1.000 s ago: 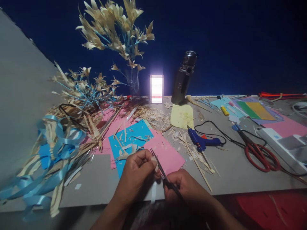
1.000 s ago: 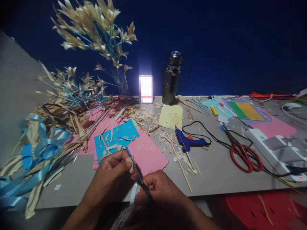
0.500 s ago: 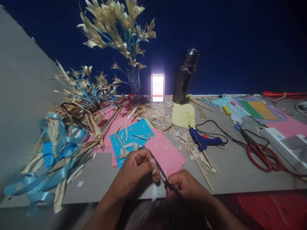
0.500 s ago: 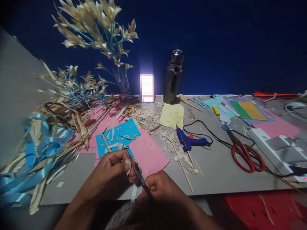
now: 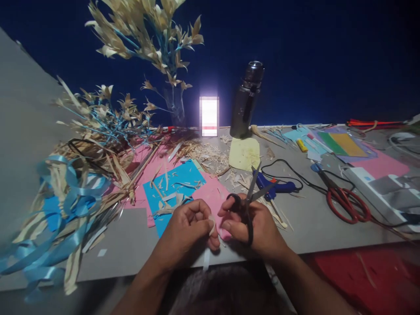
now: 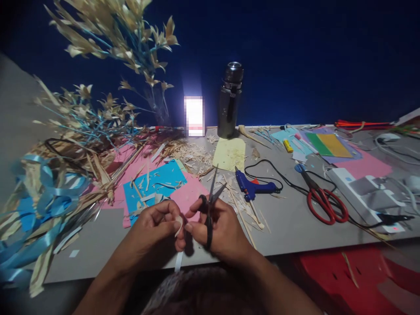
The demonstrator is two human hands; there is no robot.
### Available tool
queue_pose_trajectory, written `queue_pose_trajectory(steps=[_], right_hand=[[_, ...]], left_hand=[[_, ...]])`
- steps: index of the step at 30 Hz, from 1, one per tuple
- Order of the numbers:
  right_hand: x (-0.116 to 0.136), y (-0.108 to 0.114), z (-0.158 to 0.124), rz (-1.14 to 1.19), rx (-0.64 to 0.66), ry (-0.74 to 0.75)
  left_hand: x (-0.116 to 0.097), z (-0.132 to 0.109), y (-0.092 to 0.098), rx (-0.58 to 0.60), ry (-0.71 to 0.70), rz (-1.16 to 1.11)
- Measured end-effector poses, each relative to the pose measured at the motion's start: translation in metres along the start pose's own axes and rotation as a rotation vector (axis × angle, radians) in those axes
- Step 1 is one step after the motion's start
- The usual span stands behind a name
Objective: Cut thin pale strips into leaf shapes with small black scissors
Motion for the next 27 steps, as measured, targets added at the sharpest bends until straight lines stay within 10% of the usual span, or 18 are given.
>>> queue_pose_trajectory(steps=[14, 21, 27], right_hand=[[-0.001, -0.001, 0.011, -0.013, -0.111, -0.025], [-0.023, 0.002, 0.001, -0.264, 0.433, -0.343], [-0.024, 0.002, -0.003, -0.332, 0.620, -0.339]], left_hand=[[-0.005, 0.002, 0.005, -0.139, -0.052, 0.147], [-0.018, 0.004, 0.023, -0.104, -0.057, 0.126], [-0.020, 0.005, 0.021, -0.062, 0.026, 0.107]])
Point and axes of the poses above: each hand's wrist, its own z-axis towards the middle knuckle, its own y-axis out of the back of the hand, x = y × z, the point moved 6 cm from there along z, towards the middle knuckle, and after that the axes turned 9 degrees about -y, right-handed, at the moved point
